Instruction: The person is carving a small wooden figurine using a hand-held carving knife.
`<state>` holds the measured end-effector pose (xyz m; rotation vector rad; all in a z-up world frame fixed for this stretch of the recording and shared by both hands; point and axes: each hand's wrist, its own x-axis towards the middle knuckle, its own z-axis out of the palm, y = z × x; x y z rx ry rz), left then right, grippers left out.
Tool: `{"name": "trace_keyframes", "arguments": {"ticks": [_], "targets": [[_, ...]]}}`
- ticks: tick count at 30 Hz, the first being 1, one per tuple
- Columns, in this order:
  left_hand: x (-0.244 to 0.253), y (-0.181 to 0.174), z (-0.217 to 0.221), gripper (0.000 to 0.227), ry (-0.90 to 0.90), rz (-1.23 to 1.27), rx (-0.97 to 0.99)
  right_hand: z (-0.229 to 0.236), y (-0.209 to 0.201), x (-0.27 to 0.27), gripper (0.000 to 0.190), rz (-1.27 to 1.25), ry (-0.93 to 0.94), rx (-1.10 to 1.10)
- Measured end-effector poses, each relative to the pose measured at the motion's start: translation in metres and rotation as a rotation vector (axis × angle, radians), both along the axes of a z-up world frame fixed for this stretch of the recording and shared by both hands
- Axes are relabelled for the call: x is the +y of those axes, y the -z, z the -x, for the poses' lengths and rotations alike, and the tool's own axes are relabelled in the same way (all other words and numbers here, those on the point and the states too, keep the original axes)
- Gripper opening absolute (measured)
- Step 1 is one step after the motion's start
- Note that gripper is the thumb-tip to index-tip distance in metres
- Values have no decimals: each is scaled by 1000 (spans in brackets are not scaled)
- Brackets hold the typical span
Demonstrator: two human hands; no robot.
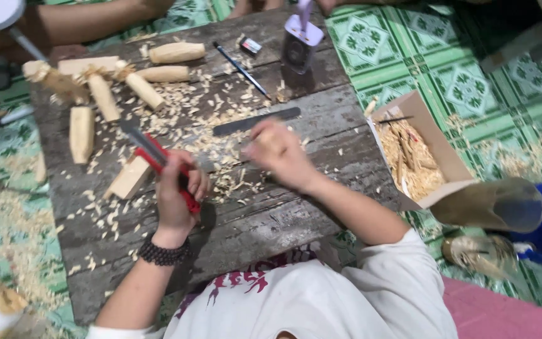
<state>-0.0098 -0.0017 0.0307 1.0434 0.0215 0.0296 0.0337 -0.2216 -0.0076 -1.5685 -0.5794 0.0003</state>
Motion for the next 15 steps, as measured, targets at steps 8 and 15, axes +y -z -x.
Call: {"name": "trace_keyframes", "arguments": {"ticks": [8,15], "targets": [[2,31,4,13,233,-538,-52,-10,-12,8,26,515,41,44],[5,-9,2,22,103,-346,78,-8,-28,8,26,554,24,17]]}}
